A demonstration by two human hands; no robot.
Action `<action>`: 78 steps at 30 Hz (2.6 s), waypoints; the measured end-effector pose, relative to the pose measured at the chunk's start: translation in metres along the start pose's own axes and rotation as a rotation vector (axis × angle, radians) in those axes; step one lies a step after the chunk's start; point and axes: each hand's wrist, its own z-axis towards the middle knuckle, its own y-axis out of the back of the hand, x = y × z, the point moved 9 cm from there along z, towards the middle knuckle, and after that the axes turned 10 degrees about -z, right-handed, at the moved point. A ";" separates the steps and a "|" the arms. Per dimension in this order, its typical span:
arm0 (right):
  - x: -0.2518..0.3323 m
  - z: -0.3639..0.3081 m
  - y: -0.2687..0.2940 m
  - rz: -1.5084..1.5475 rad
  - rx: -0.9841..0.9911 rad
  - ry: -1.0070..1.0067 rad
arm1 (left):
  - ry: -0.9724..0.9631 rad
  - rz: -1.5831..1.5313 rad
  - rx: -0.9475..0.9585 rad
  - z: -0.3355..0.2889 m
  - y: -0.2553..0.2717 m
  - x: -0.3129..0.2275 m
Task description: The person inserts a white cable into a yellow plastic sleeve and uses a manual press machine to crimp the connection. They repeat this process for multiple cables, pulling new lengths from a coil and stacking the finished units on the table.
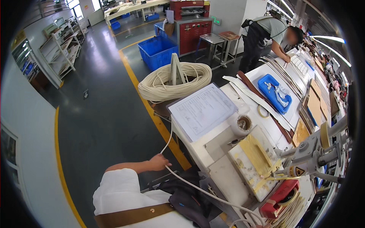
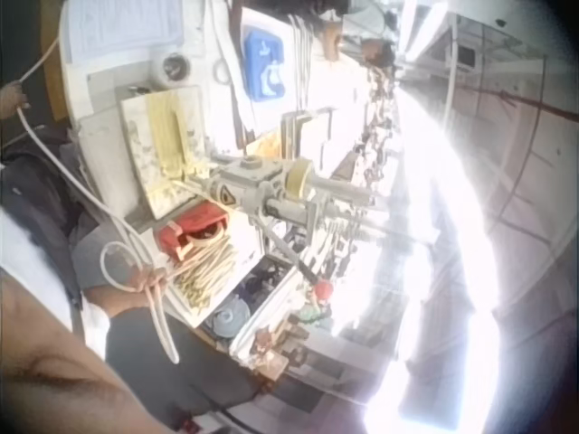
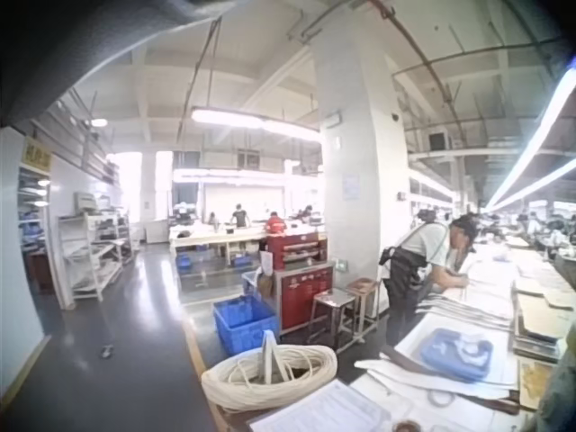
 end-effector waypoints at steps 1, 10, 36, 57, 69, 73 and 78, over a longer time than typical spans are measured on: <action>-0.003 -0.001 0.007 -0.007 -0.018 -0.008 | 0.174 -0.058 0.034 -0.009 -0.008 0.020; -0.033 0.020 -0.042 -0.279 0.169 -0.285 | 0.937 -0.742 0.088 -0.069 -0.084 0.027; 0.011 0.050 -0.057 0.205 0.308 -0.225 | 1.246 0.032 0.020 -0.335 -0.064 0.140; -0.009 0.063 -0.106 0.051 0.395 -0.269 | 1.667 -0.136 0.621 -0.432 -0.084 0.086; -0.015 0.069 -0.085 0.055 0.351 -0.301 | 1.702 0.038 0.379 -0.470 -0.067 0.090; -0.018 0.061 -0.093 0.020 0.301 -0.285 | 1.815 0.156 -0.499 -0.480 0.018 0.119; -0.039 0.057 -0.117 -0.035 0.314 -0.338 | 1.947 -0.306 -1.472 -0.541 0.052 0.139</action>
